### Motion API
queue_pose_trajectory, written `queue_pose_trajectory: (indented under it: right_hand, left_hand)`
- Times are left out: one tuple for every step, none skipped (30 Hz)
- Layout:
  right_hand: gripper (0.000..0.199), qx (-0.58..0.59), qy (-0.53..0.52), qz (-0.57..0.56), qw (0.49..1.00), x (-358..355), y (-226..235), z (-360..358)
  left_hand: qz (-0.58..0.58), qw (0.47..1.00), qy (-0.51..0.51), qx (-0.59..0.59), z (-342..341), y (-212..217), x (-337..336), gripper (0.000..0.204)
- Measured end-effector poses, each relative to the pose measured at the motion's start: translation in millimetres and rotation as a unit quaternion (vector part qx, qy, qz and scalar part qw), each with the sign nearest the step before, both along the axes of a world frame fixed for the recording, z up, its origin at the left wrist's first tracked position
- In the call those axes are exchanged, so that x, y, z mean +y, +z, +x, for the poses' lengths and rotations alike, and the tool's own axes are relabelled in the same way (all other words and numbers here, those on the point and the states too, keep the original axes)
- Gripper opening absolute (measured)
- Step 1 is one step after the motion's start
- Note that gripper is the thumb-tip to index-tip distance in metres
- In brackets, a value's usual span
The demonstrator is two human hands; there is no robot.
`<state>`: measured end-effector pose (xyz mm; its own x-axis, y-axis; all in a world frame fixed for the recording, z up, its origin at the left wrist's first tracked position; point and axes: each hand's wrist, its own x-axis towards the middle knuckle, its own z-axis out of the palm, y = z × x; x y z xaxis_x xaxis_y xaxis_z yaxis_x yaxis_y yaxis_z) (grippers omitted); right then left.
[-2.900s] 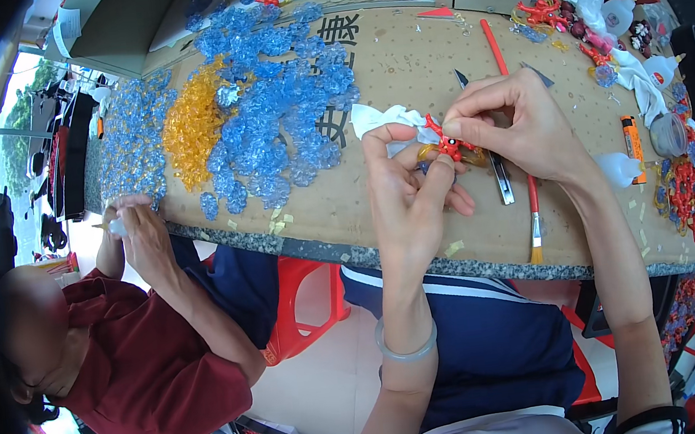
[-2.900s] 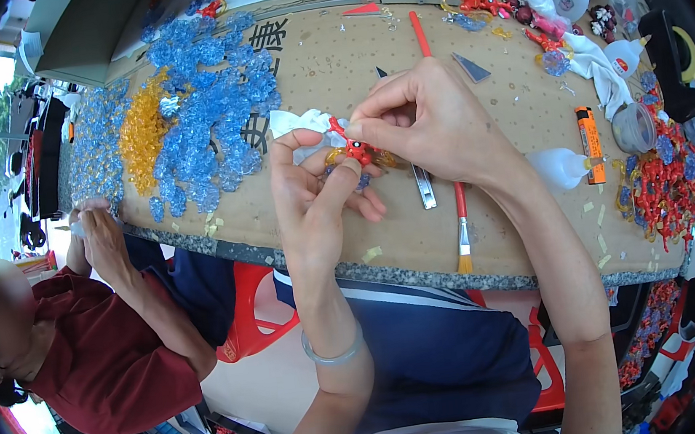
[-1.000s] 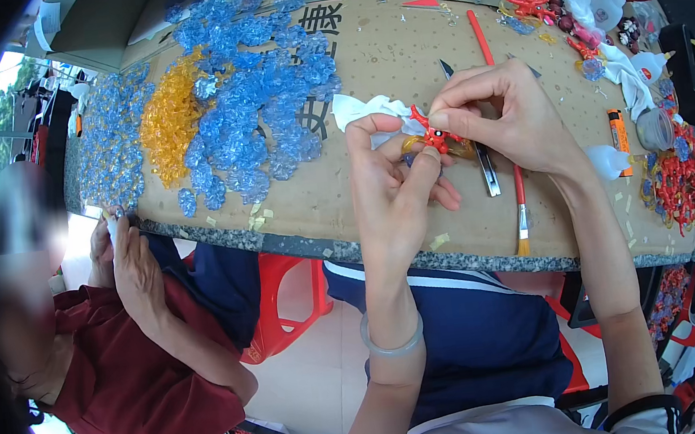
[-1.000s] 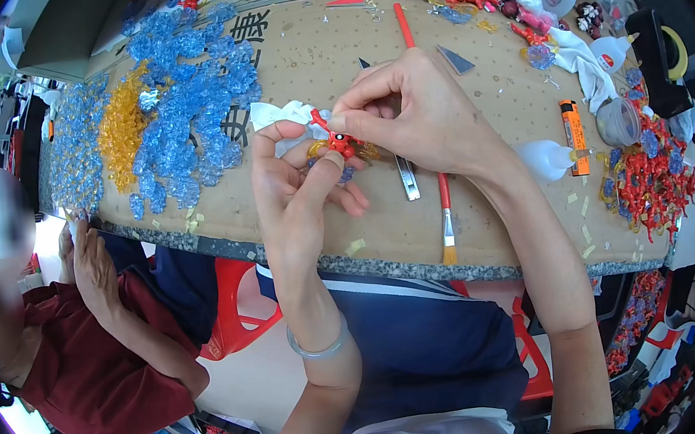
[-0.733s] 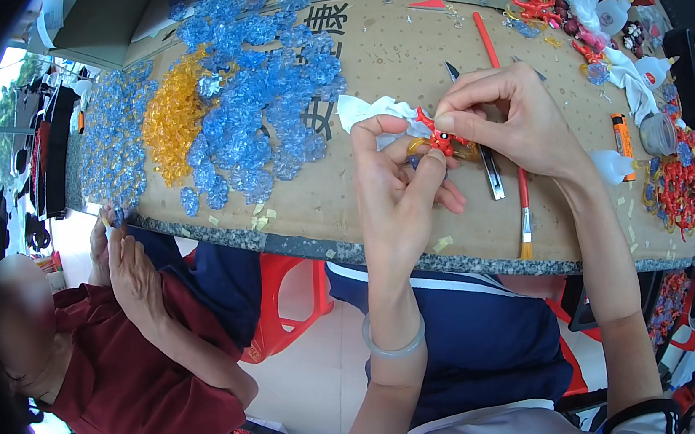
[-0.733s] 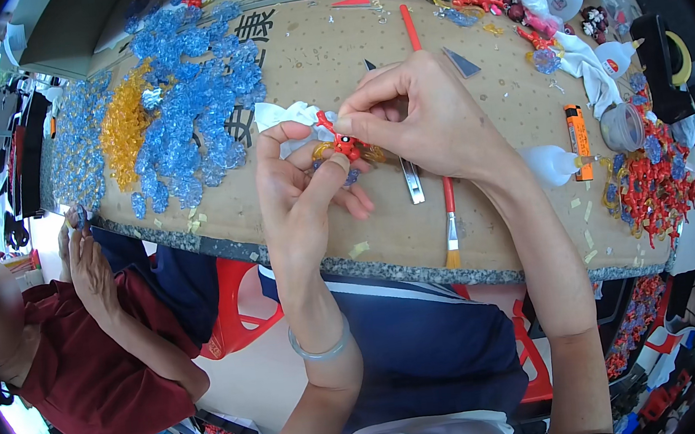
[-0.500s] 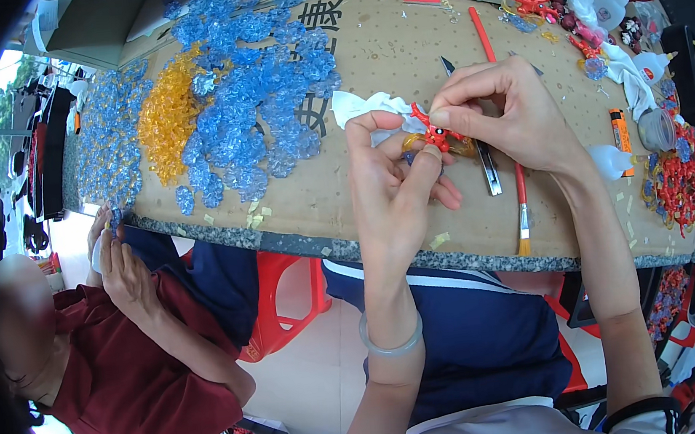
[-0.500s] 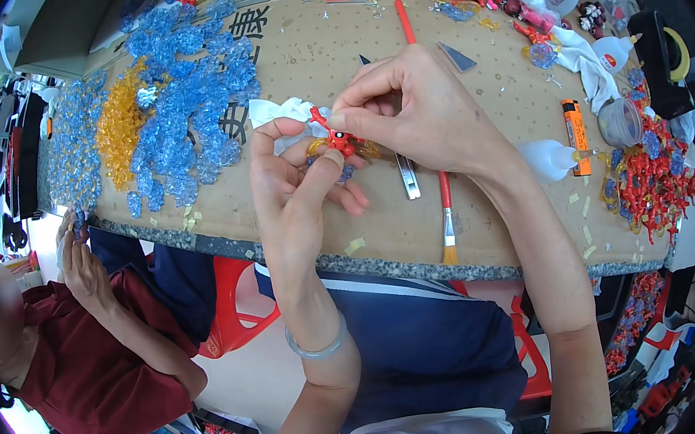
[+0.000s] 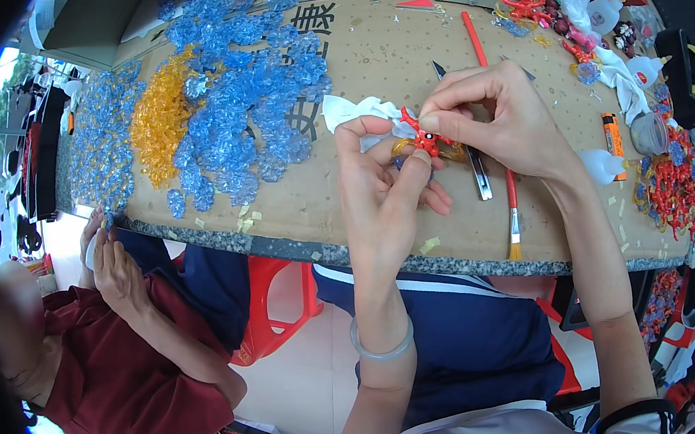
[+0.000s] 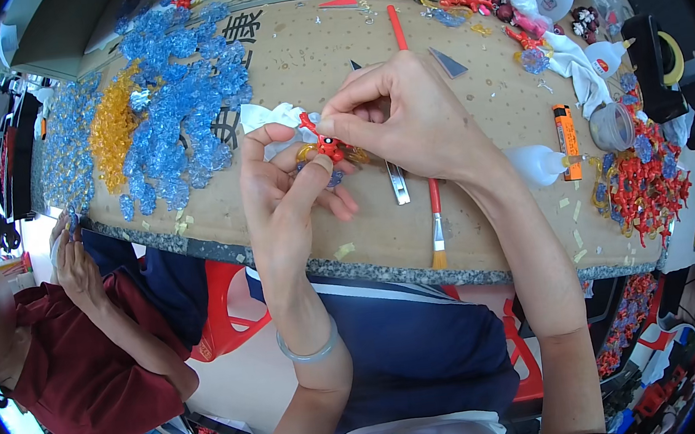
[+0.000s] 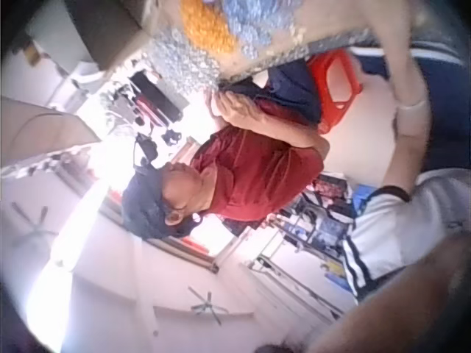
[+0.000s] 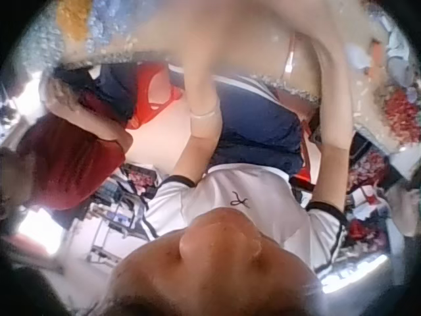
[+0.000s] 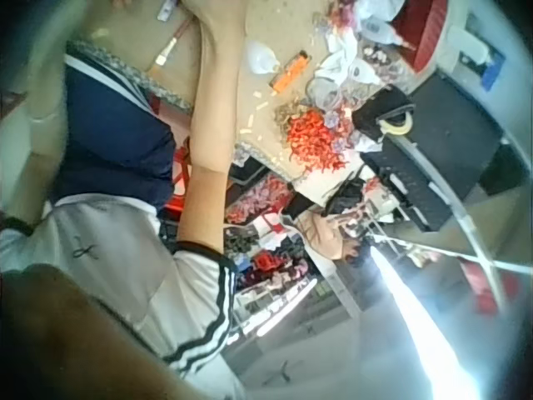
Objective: Assembling small plastic toy figure parts and applying adhesive at a workshop station.
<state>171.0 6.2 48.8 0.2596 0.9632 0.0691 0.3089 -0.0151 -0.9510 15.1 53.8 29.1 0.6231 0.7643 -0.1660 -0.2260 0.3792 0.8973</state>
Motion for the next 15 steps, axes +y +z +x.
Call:
queue_pose_trajectory:
  right_hand:
    - [0.013, -0.007, 0.001, 0.005, 1.0, 0.2, -0.1, 0.2]
    - [0.012, -0.014, 0.002, 0.011, 1.0, 0.5, -0.4, 0.4]
    - [0.012, -0.013, 0.003, 0.015, 1.0, 0.9, -0.8, 0.3]
    - [0.012, -0.012, 0.003, 0.019, 1.0, 0.9, -1.2, 0.0]
    - [0.012, -0.011, 0.003, 0.023, 1.0, 1.0, -1.4, -0.1]
    - [0.013, -0.015, 0.004, 0.02, 1.0, 1.3, -1.2, 0.0]
    - [0.013, -0.019, 0.004, 0.016, 1.0, 1.1, -0.6, 0.5]
    - [0.013, -0.023, 0.004, 0.012, 1.0, 1.0, 0.1, 0.7]
    - [0.013, -0.018, 0.001, 0.008, 1.0, 0.8, 0.8, 0.6]
    - [0.013, -0.014, -0.001, 0.004, 1.0, 0.7, 2.1, 0.3]
    - [0.013, -0.009, -0.004, 0.0, 1.0, 0.6, 3.1, -0.1]
    - [0.013, -0.008, -0.004, 0.0, 1.0, 0.5, 4.0, -0.3]
    - [0.013, -0.007, -0.005, 0.0, 1.0, 0.7, 4.5, -0.3]
    - [0.013, -0.005, -0.005, 0.0, 1.0, 0.7, 5.1, -0.5]
    - [0.013, -0.008, -0.004, -0.001, 1.0, 0.8, 5.8, -0.8]
  left_hand:
    - [0.0, 1.0, 0.0, -0.002, -0.2, 0.0, 0.1, 0.033]
    - [0.0, 1.0, 0.0, -0.004, -0.2, 0.1, 0.2, 0.033]
    - [-0.001, 1.0, 0.0, -0.004, -0.1, 0.3, 0.3, 0.033]
    - [-0.001, 1.0, 0.001, -0.004, 0.1, 0.7, 0.1, 0.033]
    - [-0.001, 1.0, 0.001, -0.004, 0.1, 0.9, 0.1, 0.033]
    - [0.0, 1.0, 0.001, -0.006, -0.2, 0.7, 0.3, 0.033]
    - [0.0, 1.0, 0.0, -0.008, -0.5, 0.3, 0.0, 0.033]
    - [0.0, 1.0, -0.001, -0.009, -1.0, -0.1, -0.3, 0.033]
    - [0.001, 1.0, -0.002, -0.011, -1.0, -0.4, -0.3, 0.033]
    - [0.001, 1.0, -0.003, -0.013, -0.7, -0.4, 0.2, 0.033]
    - [0.001, 1.0, -0.004, -0.015, -0.4, -0.4, 0.5, 0.032]
    - [0.008, 1.0, 0.0, -0.013, 0.0, -0.4, 0.2, 0.032]
    - [0.015, 1.0, 0.005, -0.011, 0.5, -0.5, -0.1, 0.031]
    - [0.023, 1.0, 0.01, -0.01, 0.6, -0.5, -0.1, 0.031]
    - [0.017, 1.0, 0.004, -0.012, 0.0, -0.5, 0.3, 0.031]
